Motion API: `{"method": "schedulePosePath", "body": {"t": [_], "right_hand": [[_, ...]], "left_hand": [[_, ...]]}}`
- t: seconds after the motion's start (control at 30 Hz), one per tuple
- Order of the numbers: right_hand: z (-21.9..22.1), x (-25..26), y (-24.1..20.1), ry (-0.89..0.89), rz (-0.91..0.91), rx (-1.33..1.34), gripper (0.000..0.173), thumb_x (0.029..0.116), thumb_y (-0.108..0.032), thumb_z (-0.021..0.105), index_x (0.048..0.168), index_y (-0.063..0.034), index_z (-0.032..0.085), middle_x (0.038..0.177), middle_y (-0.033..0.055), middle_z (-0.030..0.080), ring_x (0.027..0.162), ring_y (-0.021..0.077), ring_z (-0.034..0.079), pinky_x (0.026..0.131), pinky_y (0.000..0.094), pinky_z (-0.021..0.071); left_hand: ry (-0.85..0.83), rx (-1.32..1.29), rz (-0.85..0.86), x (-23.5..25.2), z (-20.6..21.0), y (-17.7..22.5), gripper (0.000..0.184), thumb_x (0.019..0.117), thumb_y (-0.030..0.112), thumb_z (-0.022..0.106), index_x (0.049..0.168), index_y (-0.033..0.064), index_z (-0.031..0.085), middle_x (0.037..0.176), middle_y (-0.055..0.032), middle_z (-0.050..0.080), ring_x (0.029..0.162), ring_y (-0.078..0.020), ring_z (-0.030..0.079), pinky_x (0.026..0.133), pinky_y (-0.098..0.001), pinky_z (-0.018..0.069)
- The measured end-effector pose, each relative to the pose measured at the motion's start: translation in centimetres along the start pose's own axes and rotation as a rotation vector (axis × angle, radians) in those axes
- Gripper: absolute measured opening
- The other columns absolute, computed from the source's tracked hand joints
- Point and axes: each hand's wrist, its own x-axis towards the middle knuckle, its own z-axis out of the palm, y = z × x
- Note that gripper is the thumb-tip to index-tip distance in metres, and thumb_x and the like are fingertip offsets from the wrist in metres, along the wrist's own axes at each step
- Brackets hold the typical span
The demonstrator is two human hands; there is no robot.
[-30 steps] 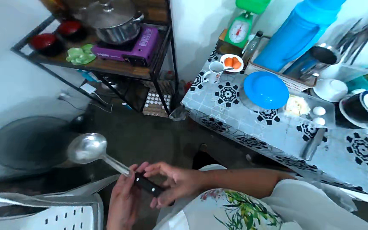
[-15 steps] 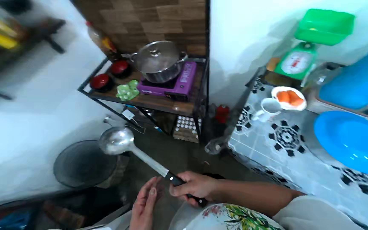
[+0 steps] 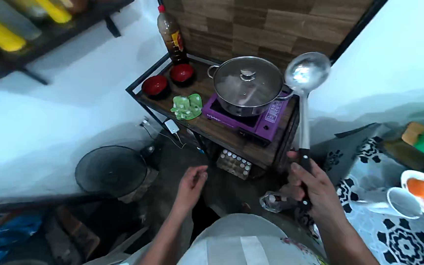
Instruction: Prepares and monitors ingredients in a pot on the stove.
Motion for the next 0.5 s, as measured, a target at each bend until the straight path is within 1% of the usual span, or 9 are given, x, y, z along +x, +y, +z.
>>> {"method": "schedulePosePath", "body": {"t": [0.1, 0.2, 0.23, 0.27, 0.33, 0.37, 0.4, 0.43, 0.5], "right_hand": [[1.7, 0.6, 0.5, 0.119, -0.047, -0.027, 0.029, 0.1018, -0.010, 0.046, 0.130, -0.0071, 0.052, 0.057, -0.0063, 0.050, 0.038, 0.0019, 0.048, 0.035, 0.0178, 0.0461], [5.3, 1.3, 1.0, 0.235, -0.083, -0.006, 0.028, 0.1023, -0.011, 0.045, 0.129, -0.0076, 0.053, 0.057, -0.0064, 0.050, 0.038, 0.0011, 0.048, 0.035, 0.0167, 0.0459], [6.9, 1.5, 1.2, 0.267, -0.090, 0.020, 0.028, 0.1031, -0.011, 0.043, 0.129, -0.0078, 0.053, 0.058, -0.0062, 0.050, 0.038, 0.0009, 0.048, 0.035, 0.0164, 0.0460], [8.5, 1.7, 1.3, 0.294, -0.096, 0.053, 0.027, 0.1042, -0.011, 0.042, 0.129, -0.0077, 0.053, 0.059, -0.0062, 0.050, 0.038, 0.0006, 0.048, 0.036, 0.0160, 0.0466], [11.5, 2.3, 1.4, 0.330, -0.097, 0.138, 0.026, 0.1058, -0.011, 0.039, 0.127, -0.0072, 0.054, 0.058, -0.0058, 0.051, 0.038, 0.0002, 0.049, 0.035, 0.0157, 0.0468], [12.7, 2.7, 1.3, 0.329, -0.098, 0.187, 0.027, 0.1057, -0.011, 0.039, 0.127, -0.0068, 0.055, 0.059, -0.0049, 0.052, 0.038, 0.0007, 0.050, 0.035, 0.0159, 0.0472], [13.6, 3.0, 1.3, 0.323, -0.097, 0.233, 0.027, 0.1052, -0.011, 0.039, 0.127, -0.0064, 0.055, 0.059, -0.0038, 0.052, 0.039, 0.0014, 0.051, 0.035, 0.0166, 0.0476], [14.4, 3.1, 1.3, 0.324, -0.096, 0.262, 0.028, 0.1048, -0.011, 0.041, 0.128, -0.0063, 0.055, 0.059, -0.0032, 0.053, 0.039, 0.0018, 0.051, 0.035, 0.0171, 0.0478], [15.5, 3.2, 1.3, 0.357, -0.106, 0.273, 0.027, 0.1040, -0.013, 0.044, 0.128, -0.0070, 0.055, 0.058, -0.0033, 0.052, 0.039, 0.0017, 0.050, 0.035, 0.0170, 0.0469]], "left_hand": [[-0.043, 0.155, 0.097, 8.4, -4.0, -2.3, 0.036, 0.1044, 0.020, 0.056, 0.133, -0.0001, 0.062, 0.138, -0.0211, 0.058, 0.126, -0.0270, 0.059, 0.106, -0.0414, 0.0500], [-0.058, 0.317, 0.121, 18.7, -7.1, -4.2, 0.043, 0.1035, 0.025, 0.059, 0.141, 0.0036, 0.058, 0.151, -0.0259, 0.045, 0.136, -0.0399, 0.050, 0.110, -0.0541, 0.0456], [-0.056, 0.386, 0.118, 22.0, -7.7, -4.6, 0.049, 0.1020, 0.030, 0.063, 0.145, 0.0079, 0.055, 0.157, -0.0270, 0.037, 0.140, -0.0449, 0.044, 0.110, -0.0598, 0.0429], [-0.052, 0.460, 0.109, 25.0, -8.0, -5.0, 0.057, 0.1000, 0.037, 0.066, 0.150, 0.0148, 0.051, 0.163, -0.0271, 0.027, 0.145, -0.0501, 0.035, 0.112, -0.0674, 0.0370], [-0.069, 0.619, 0.080, 30.1, -7.9, -6.4, 0.073, 0.0940, 0.057, 0.067, 0.158, 0.0349, 0.038, 0.171, -0.0217, 0.001, 0.152, -0.0567, 0.006, 0.109, -0.0835, 0.0174], [-0.095, 0.699, 0.051, 32.3, -7.8, -6.9, 0.079, 0.0906, 0.065, 0.065, 0.159, 0.0447, 0.031, 0.172, -0.0176, -0.010, 0.152, -0.0571, -0.005, 0.106, -0.0869, 0.0112], [-0.120, 0.749, 0.039, 33.9, -7.6, -7.5, 0.082, 0.0881, 0.070, 0.064, 0.159, 0.0494, 0.028, 0.172, -0.0153, -0.013, 0.152, -0.0576, -0.010, 0.104, -0.0888, 0.0078], [-0.140, 0.794, 0.042, 35.1, -7.3, -8.0, 0.081, 0.0872, 0.072, 0.063, 0.158, 0.0505, 0.030, 0.172, -0.0149, -0.010, 0.151, -0.0582, -0.009, 0.104, -0.0896, 0.0077], [-0.169, 0.859, 0.074, 36.4, -6.4, -8.3, 0.068, 0.0939, 0.067, 0.058, 0.155, 0.0427, 0.041, 0.171, -0.0188, 0.012, 0.152, -0.0581, 0.006, 0.107, -0.0864, 0.0142]]}}
